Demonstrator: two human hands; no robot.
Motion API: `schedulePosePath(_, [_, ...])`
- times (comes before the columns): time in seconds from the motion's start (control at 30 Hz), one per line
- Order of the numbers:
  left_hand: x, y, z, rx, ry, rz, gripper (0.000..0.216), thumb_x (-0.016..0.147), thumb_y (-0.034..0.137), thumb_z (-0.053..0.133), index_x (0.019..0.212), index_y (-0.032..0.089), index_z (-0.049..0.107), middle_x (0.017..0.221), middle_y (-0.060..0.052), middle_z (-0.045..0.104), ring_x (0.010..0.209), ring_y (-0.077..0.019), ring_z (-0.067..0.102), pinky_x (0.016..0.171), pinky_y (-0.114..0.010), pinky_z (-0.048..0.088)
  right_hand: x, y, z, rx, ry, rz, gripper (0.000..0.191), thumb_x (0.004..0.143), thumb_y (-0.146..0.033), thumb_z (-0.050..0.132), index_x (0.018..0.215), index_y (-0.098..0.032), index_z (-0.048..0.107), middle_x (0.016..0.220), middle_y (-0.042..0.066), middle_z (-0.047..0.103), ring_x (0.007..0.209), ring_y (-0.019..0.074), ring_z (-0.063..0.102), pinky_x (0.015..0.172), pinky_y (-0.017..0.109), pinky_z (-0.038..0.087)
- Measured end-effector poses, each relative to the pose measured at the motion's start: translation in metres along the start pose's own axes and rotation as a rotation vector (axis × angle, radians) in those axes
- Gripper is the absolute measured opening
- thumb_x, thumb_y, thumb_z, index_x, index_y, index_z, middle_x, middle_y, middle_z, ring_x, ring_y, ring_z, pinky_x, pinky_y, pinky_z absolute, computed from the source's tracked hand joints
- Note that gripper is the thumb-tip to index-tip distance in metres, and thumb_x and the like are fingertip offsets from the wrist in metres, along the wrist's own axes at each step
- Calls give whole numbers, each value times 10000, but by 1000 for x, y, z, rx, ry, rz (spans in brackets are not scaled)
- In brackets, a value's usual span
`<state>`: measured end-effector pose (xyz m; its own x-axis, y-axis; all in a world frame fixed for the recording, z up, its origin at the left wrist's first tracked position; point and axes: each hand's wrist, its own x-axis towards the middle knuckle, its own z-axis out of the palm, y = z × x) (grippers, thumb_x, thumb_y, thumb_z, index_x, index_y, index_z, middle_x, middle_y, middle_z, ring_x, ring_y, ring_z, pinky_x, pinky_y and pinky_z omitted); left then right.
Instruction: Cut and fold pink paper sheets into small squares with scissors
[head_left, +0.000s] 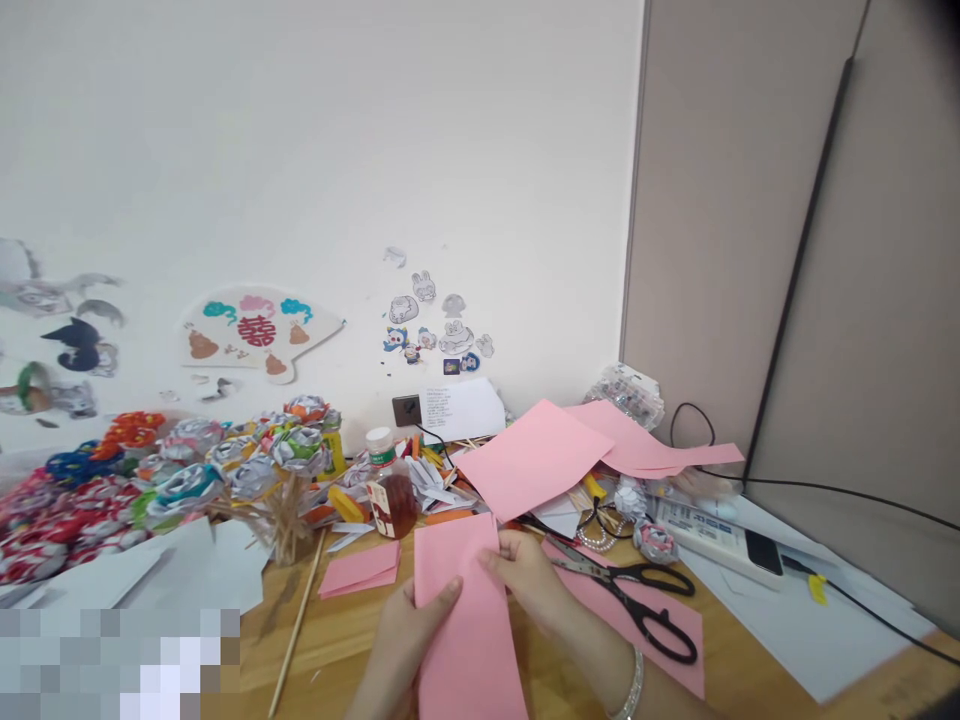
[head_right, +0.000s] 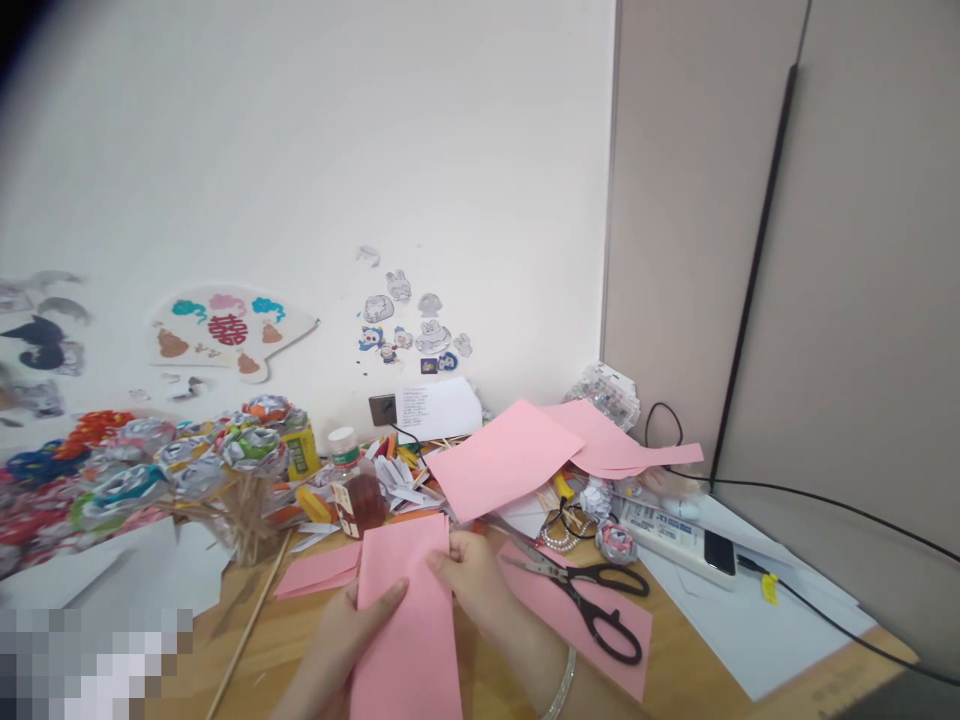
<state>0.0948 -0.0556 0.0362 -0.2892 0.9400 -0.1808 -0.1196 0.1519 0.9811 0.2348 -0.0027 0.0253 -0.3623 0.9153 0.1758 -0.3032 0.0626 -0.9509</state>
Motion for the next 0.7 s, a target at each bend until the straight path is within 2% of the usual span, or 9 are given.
schedulePosePath(0.13, [-3, 5, 0, -107, -52, -50, 432, 561, 405, 744, 870, 126, 627, 706, -118, 724, 624, -278, 678, 530, -340, 546, -2, -2, 1, 29, -29, -11, 331, 641, -424, 686, 731, -115, 611, 615, 13, 617, 561, 142, 542, 545, 257, 391])
schedulePosePath(0.3, [-5, 7, 0, -56, -29, -2, 446, 571, 407, 734, 884, 109, 624, 680, -117, 720, 583, -271, 671, 482, -319, 531, -2, -4, 4, 49, -25, 1, 324, 627, -421, 689, 719, -124, 596, 613, -2, 585, 575, 138, 516, 565, 260, 378])
schedulePosePath(0.5, [-11, 9, 3, 0, -13, 76, 407, 558, 404, 738, 827, 114, 639, 665, -99, 718, 578, -264, 665, 481, -305, 520, -1, -8, 3, -48, 98, -65, 377, 690, -500, 583, 566, -172, 444, 534, -61, 386, 507, 86, 335, 482, 217, 259])
schedulePosePath(0.7, [-13, 11, 2, 30, -8, 65, 427, 528, 431, 747, 809, 126, 647, 654, -85, 715, 617, -273, 665, 506, -310, 524, -3, -10, 2, -83, 103, -118, 321, 737, -371, 528, 545, -195, 341, 531, -73, 291, 505, 79, 256, 466, 219, 204])
